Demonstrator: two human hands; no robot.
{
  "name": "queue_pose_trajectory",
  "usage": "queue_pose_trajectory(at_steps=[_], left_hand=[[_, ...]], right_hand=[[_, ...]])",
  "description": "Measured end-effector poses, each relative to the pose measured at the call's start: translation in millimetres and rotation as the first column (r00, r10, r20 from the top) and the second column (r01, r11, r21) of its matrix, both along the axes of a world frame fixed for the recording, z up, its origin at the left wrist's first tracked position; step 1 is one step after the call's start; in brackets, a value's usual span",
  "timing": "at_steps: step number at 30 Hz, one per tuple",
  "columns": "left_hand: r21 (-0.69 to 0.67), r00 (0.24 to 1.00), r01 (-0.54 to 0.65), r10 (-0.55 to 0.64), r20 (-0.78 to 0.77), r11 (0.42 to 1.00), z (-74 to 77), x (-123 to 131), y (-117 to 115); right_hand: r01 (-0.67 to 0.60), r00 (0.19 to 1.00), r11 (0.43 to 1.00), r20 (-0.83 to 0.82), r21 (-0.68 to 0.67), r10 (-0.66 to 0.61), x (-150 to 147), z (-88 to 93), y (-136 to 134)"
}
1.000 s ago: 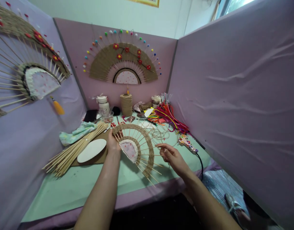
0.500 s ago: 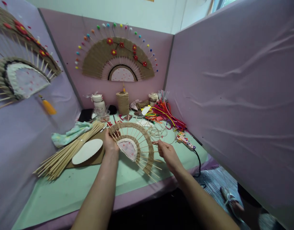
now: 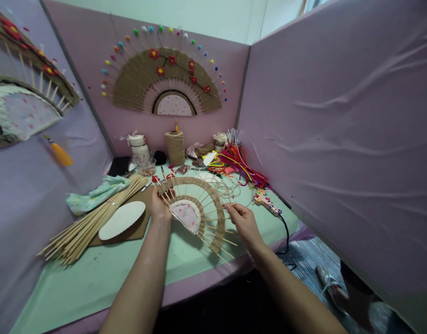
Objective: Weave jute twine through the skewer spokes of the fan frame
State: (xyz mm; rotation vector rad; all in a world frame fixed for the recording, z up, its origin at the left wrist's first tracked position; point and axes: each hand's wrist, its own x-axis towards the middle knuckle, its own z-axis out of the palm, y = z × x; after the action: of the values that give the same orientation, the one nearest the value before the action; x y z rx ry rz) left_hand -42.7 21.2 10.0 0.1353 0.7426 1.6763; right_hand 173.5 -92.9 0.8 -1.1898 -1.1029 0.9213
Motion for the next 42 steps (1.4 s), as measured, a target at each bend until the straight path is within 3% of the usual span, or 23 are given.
queue_pose_trajectory(at_steps=[3,5,7,8,11,16,18,22,28,31,35,38,42], left_hand=[[-0.062,0.979,0.189,-0.193,-0.063,0.98,-1.9,9.2,-7.9],[-0.061,0.899,0.429,-0.433,-0.071,0.901,-3.5,20.0,-16.4],[-0.043,0.805,0.592,-0.593,-0.023,0.805,-4.9,32.8,-26.3],[-0.027,0.773,0.634,-0.634,-0.002,0.773,-5.4,39.4,-31.6],[0.025,0.785,0.619,-0.619,0.024,0.785,-6.2,58.1,-49.3],[0.125,0.574,0.816,-0.817,-0.056,0.565,-7.2,72.2,-71.0],[0.132,0.558,0.828,-0.823,-0.108,0.544,-8.1,69.3,-70.4],[0.127,0.576,0.817,-0.794,-0.193,0.562,-9.5,58.9,-61.6],[0.11,0.577,0.814,-0.772,-0.267,0.57,-4.9,52.6,-57.1],[0.085,0.564,0.821,-0.78,-0.273,0.564,-2.4,48.3,-55.4],[0.11,0.493,0.868,-0.813,-0.311,0.484,-5.3,41.1,-50.9],[0.16,0.44,0.898,-0.827,-0.351,0.41,-11.3,38.2,-47.1],[0.191,0.44,0.898,-0.823,-0.359,0.397,-16.9,36.7,-42.6]], right_hand=[[0.022,0.999,1.0,-0.034,0.017,-0.021,3.6,-3.8,2.1],[0.047,0.997,0.999,-0.066,0.019,-0.046,9.7,-6.0,4.7],[0.085,0.991,0.996,-0.108,0.016,-0.083,18.1,-6.9,7.6],[0.101,0.987,0.995,-0.127,0.018,-0.098,22.4,-6.7,9.0],[0.117,0.981,0.992,-0.16,0.036,-0.11,31.5,-3.7,11.1],[0.076,0.973,0.997,-0.22,0.028,-0.069,30.2,4.8,10.8],[0.043,0.98,0.999,-0.196,0.024,-0.037,29.9,8.1,10.5],[0.027,0.999,0.999,-0.033,0.043,-0.026,36.3,10.1,9.9],[0.108,0.951,0.984,0.275,0.139,-0.143,54.7,8.1,3.4],[0.129,0.926,0.971,0.326,0.202,-0.191,64.3,12.8,-1.1],[0.088,0.945,0.972,0.29,0.217,-0.151,70.3,16.0,-2.5],[-0.017,0.938,0.986,0.344,0.164,-0.041,67.6,14.1,-2.7],[-0.117,0.89,0.978,0.455,0.174,0.025,61.3,14.9,-6.8]])
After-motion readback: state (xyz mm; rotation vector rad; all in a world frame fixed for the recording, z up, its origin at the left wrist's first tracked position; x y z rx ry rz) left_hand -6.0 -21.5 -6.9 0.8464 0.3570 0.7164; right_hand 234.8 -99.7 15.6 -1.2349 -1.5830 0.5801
